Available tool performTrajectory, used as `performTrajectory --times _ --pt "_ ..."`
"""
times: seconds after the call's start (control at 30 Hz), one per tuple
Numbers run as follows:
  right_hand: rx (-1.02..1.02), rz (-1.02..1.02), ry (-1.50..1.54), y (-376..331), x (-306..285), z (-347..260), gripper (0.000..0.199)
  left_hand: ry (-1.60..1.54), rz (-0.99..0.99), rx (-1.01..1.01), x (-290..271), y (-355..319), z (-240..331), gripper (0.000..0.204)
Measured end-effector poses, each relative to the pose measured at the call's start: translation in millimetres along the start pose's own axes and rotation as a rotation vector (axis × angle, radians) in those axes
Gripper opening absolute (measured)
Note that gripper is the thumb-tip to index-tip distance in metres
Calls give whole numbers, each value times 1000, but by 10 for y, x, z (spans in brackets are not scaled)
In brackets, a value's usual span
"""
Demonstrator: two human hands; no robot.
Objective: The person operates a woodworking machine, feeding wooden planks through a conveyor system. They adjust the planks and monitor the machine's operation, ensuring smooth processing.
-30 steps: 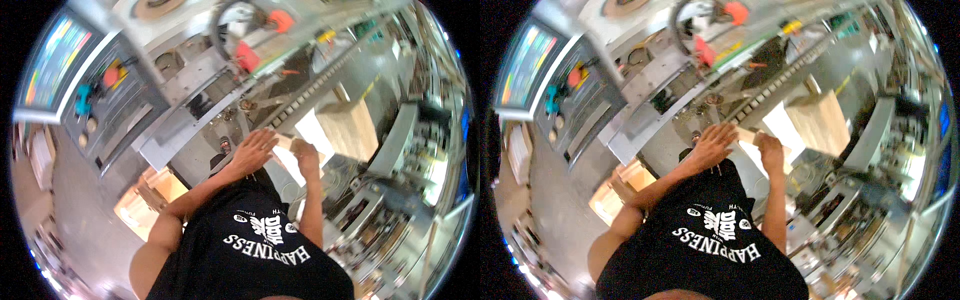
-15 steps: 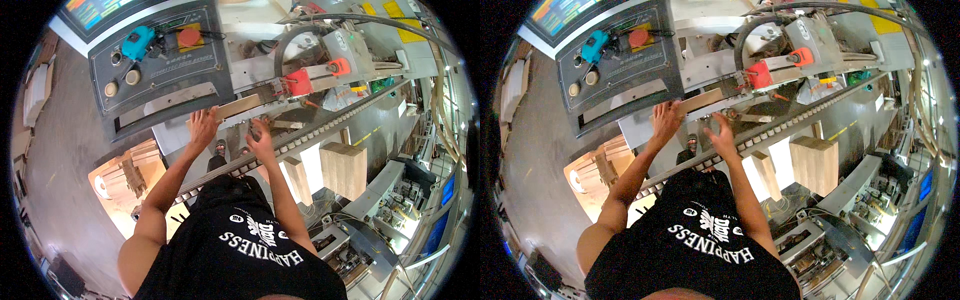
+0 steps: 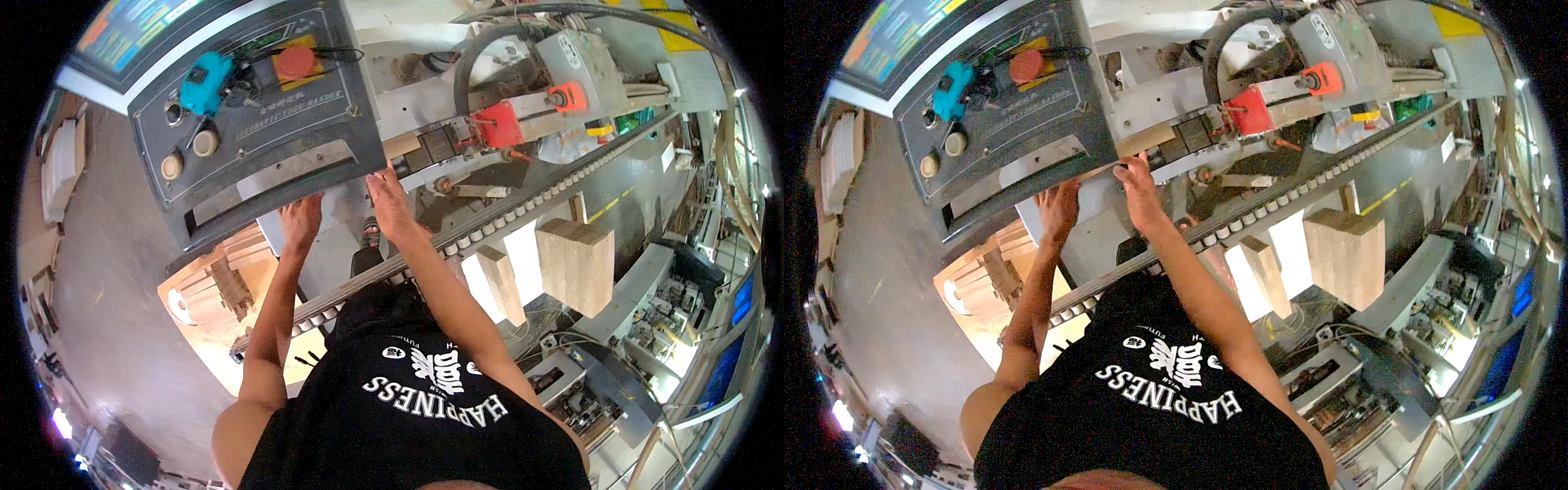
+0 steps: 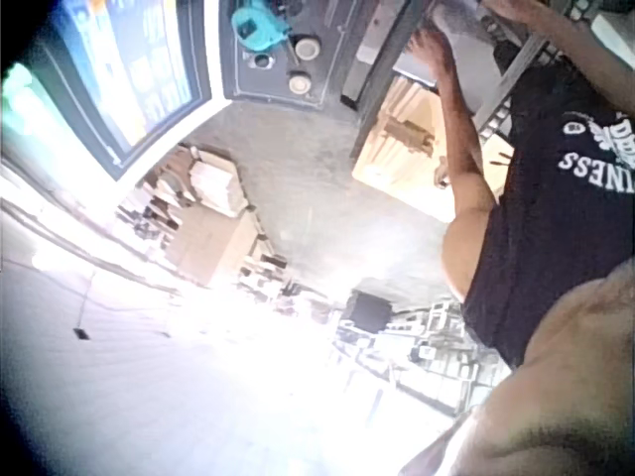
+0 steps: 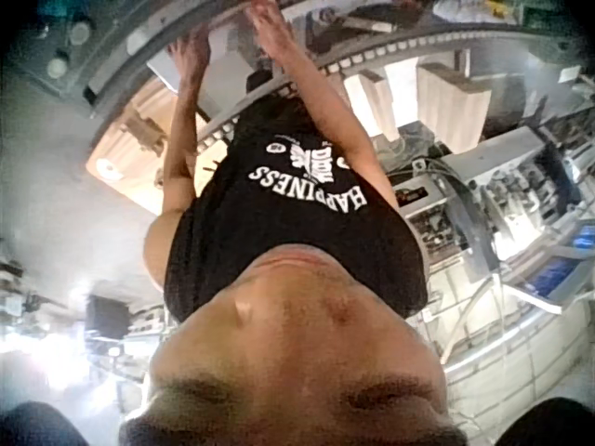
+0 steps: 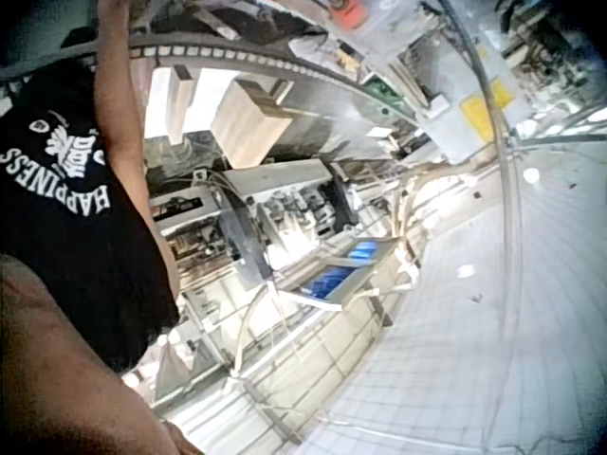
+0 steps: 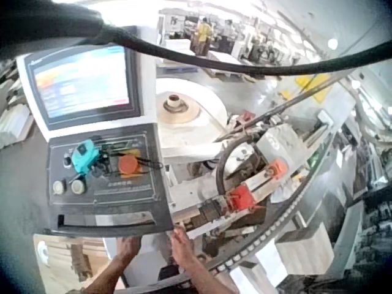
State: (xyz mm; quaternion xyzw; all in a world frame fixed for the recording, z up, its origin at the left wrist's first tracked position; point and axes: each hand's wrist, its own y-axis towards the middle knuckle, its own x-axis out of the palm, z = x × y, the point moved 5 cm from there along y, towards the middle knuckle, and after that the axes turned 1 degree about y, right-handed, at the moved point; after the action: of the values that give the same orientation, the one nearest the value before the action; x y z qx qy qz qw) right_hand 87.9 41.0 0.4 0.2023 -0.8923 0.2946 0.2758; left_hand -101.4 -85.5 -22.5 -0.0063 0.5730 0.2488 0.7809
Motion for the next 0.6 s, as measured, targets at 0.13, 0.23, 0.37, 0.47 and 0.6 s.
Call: performTrajectory --times 0.13,0.23,0.37,0.47,0.6 --pt "-50 2 -5 -48 39 -39 49 0 -75 10 -164 54 31 19" --pt "-70 21 -14 -7 -41 -107 50 24 -108 22 -190 170 232 18" --pt "-95 22 41 21 -147 -287 39 87 -206 -10 16 197 333 35" --pt "-146 77 9 109 -376 -445 37 60 -185 69 -61 464 787 41" --pt "-202 133 -19 227 -591 -614 40 29 -147 136 47 651 1081 61"
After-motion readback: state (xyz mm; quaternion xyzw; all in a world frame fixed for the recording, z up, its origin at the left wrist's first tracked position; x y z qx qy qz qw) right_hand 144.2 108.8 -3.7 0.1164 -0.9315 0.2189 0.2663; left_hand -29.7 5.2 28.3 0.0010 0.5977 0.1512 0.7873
